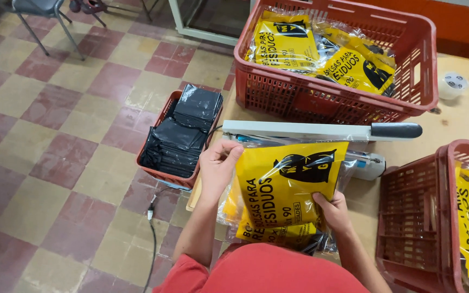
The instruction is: The person places stacks of yellow trash bags into a handheld impulse sealer, presses the handle to seal the clear outer packaging, and then places the sealed packs into a red basket. The process is repeated for multiple packs throughout the clip.
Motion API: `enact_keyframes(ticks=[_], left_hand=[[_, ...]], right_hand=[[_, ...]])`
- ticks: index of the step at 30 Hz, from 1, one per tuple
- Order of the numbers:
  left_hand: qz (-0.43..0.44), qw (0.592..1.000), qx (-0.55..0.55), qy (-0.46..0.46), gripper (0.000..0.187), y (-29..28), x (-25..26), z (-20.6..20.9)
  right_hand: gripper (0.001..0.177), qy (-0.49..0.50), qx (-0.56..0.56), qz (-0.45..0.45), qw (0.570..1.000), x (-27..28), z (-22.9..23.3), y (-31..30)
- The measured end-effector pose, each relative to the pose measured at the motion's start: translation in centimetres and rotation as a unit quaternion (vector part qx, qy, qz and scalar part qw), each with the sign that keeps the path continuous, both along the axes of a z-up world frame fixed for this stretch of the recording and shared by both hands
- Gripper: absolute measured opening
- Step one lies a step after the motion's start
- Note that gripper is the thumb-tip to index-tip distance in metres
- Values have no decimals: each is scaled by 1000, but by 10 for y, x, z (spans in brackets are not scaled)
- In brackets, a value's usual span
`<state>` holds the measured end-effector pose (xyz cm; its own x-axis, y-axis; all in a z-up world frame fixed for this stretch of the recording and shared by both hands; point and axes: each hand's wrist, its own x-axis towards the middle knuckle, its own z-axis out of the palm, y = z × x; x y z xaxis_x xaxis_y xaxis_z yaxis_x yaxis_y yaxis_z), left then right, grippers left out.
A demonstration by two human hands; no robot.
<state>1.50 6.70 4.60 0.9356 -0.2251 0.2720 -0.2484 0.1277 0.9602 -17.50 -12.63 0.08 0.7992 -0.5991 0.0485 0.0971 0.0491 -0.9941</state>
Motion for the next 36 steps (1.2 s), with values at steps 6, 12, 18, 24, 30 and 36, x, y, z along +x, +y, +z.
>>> enact_keyframes(ticks=[6,12,18,24,30,36], left_hand=[[49,999,-16,-12,7,5,5,-8],[52,997,-20,-52,12,16,4,15],[84,990,-92,-60,22,28,6,1],[13,986,156,51,14,9,-15,14],[-125,896,402,144,30,-7,-8,-55],[-112,887,427,138,40,-21,14,-159]], right_hand=[[10,3,19,-4,1000,0,6,3],[5,1,77,-20,997,6,-5,-11],[17,6,75,-49,996,78,104,-68],[49,263,-248,-102,927,173,191,-151],[24,104,-207,-112,966,87,126,-100],[36,361,-289,-78,883,27,-62,-118]])
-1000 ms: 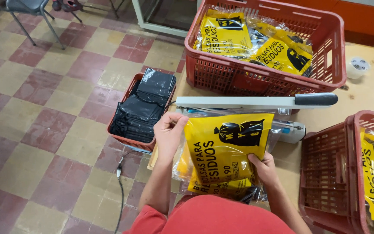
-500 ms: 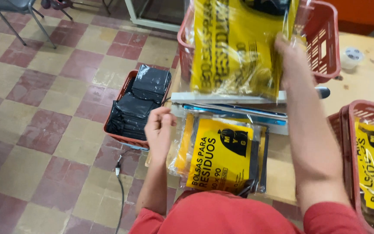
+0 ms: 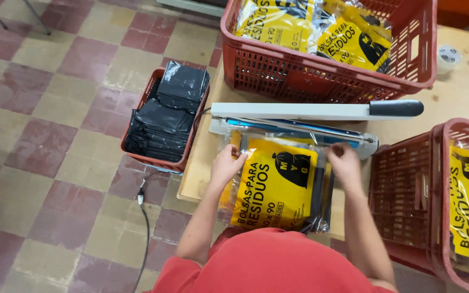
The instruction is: The person places stacks of yellow trash bags into a handheld impulse sealer, presses the handle to seal the clear outer packaging, and then places the sealed packs into a red basket. The process is repeated for multiple packs throughout the clip.
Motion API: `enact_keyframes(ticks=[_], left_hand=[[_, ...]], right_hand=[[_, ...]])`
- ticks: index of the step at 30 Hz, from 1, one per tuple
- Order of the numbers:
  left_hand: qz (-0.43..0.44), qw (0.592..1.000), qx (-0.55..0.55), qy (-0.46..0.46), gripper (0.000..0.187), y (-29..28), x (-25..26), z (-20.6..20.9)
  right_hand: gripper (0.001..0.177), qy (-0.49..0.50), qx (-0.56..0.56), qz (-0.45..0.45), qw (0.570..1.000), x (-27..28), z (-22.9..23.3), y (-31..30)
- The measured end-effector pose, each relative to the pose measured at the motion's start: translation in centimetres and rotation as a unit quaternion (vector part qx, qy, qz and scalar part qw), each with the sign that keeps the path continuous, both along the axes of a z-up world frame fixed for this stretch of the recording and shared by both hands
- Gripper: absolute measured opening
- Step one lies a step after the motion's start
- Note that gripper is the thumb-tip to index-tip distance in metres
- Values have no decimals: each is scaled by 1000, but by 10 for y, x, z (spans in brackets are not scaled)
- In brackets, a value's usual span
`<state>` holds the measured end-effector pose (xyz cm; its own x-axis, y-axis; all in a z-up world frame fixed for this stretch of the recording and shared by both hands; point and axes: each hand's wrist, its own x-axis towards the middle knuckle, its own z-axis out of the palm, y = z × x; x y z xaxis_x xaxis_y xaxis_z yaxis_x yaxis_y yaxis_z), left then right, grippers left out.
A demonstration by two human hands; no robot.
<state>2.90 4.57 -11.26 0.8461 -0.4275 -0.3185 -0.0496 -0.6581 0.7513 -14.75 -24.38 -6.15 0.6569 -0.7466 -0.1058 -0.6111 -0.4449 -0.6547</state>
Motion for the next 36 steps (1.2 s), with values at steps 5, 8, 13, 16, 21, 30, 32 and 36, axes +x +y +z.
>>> enact_keyframes(ticks=[5,8,13,16,21,30,32,36], left_hand=[[43,996,9,78,47,-8,6,-4],[49,994,20,93,45,-8,6,0],[69,997,3,41,23,-8,4,-10],[87,994,-40,-43,13,-6,-9,0],[90,970,-146,-172,4,-16,-24,-5],[-65,784,-193,-586,9,-25,-49,4],[-108,756,-278,-582,14,-22,-65,22],[-91,786,-305,-530,13,-29,-62,25]], right_hand=[[41,21,75,-75,994,-13,-53,6],[22,-11,57,-111,992,-12,-63,7],[8,-68,-84,-79,991,-14,-55,23],[6,-82,-164,-63,981,-20,-62,22],[9,-124,-235,-51,963,-21,-66,22],[31,-195,-179,-24,964,-25,-65,21],[34,-227,-17,-35,973,-25,-66,16],[6,-286,97,-30,953,-29,-64,11]])
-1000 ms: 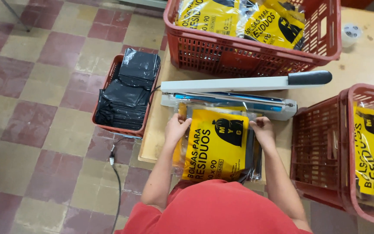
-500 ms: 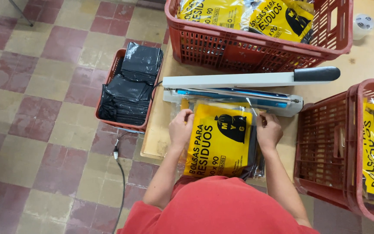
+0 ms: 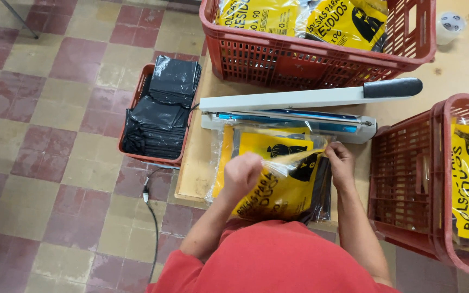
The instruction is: The person places stacks of yellow trash bags into a handheld impulse sealer, presses the handle to seal the clear outer packaging, and then places the sealed packs into a red basket. The process is repeated for multiple packs throughout the clip.
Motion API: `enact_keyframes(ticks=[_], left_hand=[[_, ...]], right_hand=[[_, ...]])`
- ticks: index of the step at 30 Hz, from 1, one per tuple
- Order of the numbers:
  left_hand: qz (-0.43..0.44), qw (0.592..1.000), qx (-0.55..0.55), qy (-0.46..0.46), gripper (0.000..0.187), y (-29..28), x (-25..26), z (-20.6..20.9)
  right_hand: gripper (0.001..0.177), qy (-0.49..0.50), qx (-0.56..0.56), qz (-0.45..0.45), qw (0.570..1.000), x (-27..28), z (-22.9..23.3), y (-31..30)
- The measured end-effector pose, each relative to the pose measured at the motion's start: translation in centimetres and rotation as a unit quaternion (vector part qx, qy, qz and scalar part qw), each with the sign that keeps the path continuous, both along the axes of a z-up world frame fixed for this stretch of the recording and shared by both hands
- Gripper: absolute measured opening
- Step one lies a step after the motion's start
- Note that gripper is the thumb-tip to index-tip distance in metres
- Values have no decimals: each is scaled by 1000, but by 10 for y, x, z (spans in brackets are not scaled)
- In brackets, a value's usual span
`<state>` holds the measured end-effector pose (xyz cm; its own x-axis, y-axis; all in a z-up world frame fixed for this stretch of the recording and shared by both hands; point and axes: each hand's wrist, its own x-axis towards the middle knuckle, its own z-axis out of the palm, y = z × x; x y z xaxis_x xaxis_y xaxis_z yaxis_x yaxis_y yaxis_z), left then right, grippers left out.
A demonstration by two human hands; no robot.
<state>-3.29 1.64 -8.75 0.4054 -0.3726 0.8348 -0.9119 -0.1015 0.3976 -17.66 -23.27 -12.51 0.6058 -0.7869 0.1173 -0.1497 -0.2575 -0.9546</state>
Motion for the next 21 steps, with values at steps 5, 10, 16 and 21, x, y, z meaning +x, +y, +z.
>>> enact_keyframes(ticks=[5,10,16,21], left_hand=[[66,877,-30,475,12,-22,49,-3],[122,826,49,548,13,-40,75,-29],[168,781,94,593,19,-45,85,-47],[187,770,109,601,22,-46,89,-54]], right_hand=[[9,39,0,-68,997,22,34,-5],[6,140,-38,-97,985,53,-3,-34],[14,172,-110,-106,973,67,-18,-47],[23,244,-255,-127,927,73,15,-32]])
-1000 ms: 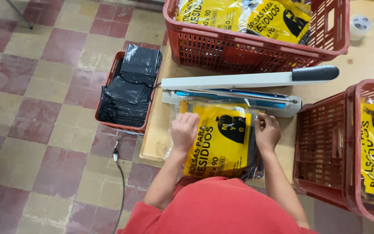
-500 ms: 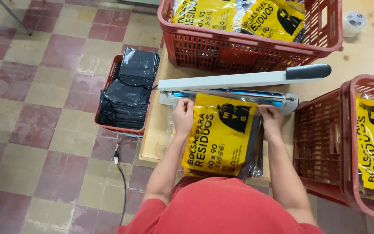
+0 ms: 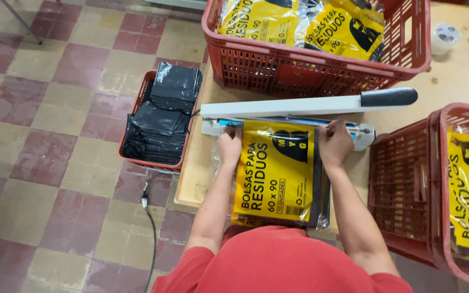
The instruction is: The person places stacks of yellow trash bags into a handheld impulse sealer, presses the handle to seal the clear outer packaging, and then places the sealed packs into a red basket. The process is repeated for multiple packs throughout the clip.
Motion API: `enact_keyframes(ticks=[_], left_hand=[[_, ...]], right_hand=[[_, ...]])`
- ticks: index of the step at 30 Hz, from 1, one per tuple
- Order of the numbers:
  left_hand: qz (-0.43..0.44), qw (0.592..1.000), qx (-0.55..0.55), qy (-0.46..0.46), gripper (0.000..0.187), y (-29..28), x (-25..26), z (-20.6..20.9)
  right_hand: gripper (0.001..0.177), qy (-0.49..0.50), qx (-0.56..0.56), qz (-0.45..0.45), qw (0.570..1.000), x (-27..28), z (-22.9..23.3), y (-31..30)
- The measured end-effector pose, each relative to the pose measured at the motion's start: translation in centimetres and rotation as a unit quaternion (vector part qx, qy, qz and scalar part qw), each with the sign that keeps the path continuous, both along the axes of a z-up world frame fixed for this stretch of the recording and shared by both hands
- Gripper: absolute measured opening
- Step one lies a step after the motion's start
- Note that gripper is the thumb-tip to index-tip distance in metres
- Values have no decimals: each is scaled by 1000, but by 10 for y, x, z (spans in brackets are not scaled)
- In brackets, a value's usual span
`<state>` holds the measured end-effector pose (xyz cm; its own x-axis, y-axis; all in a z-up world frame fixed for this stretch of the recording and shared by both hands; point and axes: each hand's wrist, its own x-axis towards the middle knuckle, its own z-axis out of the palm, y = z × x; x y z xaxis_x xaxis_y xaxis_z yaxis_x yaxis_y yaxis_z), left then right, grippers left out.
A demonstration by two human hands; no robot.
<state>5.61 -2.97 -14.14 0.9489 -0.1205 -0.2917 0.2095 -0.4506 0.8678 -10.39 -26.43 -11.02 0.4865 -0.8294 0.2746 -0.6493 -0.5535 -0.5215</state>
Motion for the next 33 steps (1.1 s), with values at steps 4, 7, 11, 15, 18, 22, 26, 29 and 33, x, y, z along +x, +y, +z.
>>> enact_keyframes(ticks=[4,7,11,15,18,22,26,29,33], left_hand=[[10,1000,2,3,23,-2,-2,0],[7,1000,3,5,23,-1,-4,5],[-3,1000,11,8,27,5,0,19],[4,1000,12,9,28,3,-5,14],[3,1000,15,-7,30,3,-2,-4],[-9,1000,19,-1,31,8,-1,-8],[-62,997,30,26,37,11,-25,39],[-94,995,15,32,42,16,-33,33],[-115,991,44,48,48,17,-40,54]], right_hand=[[23,-133,-314,254,905,32,74,6],[25,-89,-369,330,864,71,109,-8],[58,283,-62,332,898,100,123,-18],[69,339,51,321,883,99,96,-23],[76,351,137,314,872,99,82,-24],[89,407,145,300,851,107,73,-28],[95,429,140,286,845,108,62,-32],[98,424,136,277,852,106,57,-32],[97,423,126,297,847,103,67,-26]])
